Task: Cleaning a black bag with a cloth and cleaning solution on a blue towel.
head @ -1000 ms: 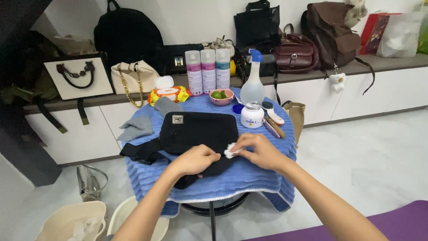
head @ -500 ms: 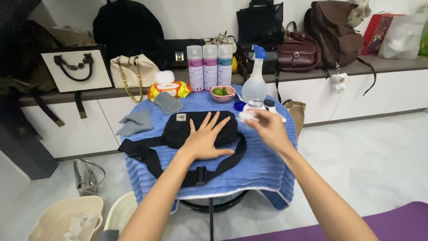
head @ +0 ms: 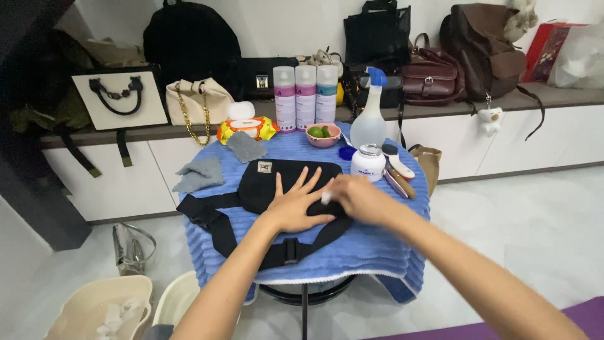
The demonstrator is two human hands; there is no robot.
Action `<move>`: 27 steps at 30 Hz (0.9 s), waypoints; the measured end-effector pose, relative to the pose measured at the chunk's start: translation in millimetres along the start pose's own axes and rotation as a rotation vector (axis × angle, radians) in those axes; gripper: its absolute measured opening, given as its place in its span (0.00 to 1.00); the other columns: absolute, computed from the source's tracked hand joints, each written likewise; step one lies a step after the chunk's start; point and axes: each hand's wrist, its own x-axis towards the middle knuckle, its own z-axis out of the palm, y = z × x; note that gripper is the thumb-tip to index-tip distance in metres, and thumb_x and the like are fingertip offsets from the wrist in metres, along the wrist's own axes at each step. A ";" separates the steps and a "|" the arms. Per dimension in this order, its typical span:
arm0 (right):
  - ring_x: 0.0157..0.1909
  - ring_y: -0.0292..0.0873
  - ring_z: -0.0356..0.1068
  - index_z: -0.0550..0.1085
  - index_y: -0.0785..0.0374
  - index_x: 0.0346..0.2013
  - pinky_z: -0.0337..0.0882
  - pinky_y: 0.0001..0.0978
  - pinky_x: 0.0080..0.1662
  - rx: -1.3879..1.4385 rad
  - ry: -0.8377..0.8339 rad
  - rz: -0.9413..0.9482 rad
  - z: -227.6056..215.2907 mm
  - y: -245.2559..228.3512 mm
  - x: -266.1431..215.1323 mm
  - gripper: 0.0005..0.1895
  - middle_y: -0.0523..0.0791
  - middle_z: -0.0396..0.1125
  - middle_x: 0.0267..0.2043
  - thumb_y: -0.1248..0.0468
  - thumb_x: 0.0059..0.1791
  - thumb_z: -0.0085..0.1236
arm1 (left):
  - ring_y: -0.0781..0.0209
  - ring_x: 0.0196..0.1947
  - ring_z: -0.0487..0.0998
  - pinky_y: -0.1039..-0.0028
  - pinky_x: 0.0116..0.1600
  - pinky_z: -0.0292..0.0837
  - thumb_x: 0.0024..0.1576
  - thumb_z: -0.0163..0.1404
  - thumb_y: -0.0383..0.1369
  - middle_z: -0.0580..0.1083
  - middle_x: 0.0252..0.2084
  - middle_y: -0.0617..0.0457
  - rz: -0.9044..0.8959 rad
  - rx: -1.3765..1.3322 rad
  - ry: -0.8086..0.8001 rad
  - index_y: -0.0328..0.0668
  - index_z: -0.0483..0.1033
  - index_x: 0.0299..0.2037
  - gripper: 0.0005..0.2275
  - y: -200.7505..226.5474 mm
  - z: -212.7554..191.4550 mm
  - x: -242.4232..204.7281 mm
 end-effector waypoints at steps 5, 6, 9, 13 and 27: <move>0.44 0.56 0.75 0.79 0.63 0.32 0.75 0.43 0.48 -0.089 0.015 -0.044 10.8 25.7 6.1 0.09 0.51 0.73 0.37 0.73 0.48 0.50 | 0.49 0.80 0.33 0.30 0.71 0.12 0.57 0.45 0.58 0.42 0.81 0.55 0.009 -0.021 -0.004 0.63 0.54 0.75 0.35 0.4 -0.9 -1.6; 0.45 0.54 0.75 0.80 0.61 0.32 0.75 0.40 0.48 -0.058 -0.032 -0.112 13.2 4.0 0.1 0.11 0.49 0.73 0.37 0.73 0.48 0.49 | 0.50 0.80 0.33 0.30 0.71 0.12 0.56 0.46 0.59 0.41 0.81 0.57 0.005 -0.023 -0.017 0.63 0.55 0.74 0.35 1.9 -3.3 -3.6; 0.43 0.54 0.75 0.80 0.63 0.29 0.74 0.42 0.48 -0.061 -0.021 -0.054 22.5 47.8 18.4 0.11 0.50 0.74 0.34 0.74 0.46 0.49 | 0.49 0.80 0.34 0.29 0.71 0.12 0.58 0.45 0.57 0.42 0.81 0.55 0.011 -0.022 0.001 0.63 0.51 0.75 0.35 -6.2 1.7 4.4; 0.44 0.57 0.74 0.79 0.64 0.32 0.73 0.44 0.48 -0.075 0.119 0.014 28.2 41.3 11.1 0.10 0.52 0.73 0.36 0.73 0.49 0.49 | 0.50 0.80 0.36 0.30 0.70 0.12 0.57 0.46 0.56 0.45 0.80 0.54 0.012 -0.024 0.014 0.61 0.54 0.75 0.35 -7.3 3.4 2.5; 0.41 0.46 0.73 0.76 0.55 0.34 0.69 0.35 0.49 0.519 0.684 0.466 54.2 53.4 13.8 0.11 0.47 0.74 0.34 0.71 0.48 0.45 | 0.55 0.46 0.83 0.66 0.49 0.78 0.54 0.48 0.24 0.83 0.42 0.56 -0.139 -0.566 0.915 0.58 0.85 0.46 0.17 -101.1 -27.2 -9.8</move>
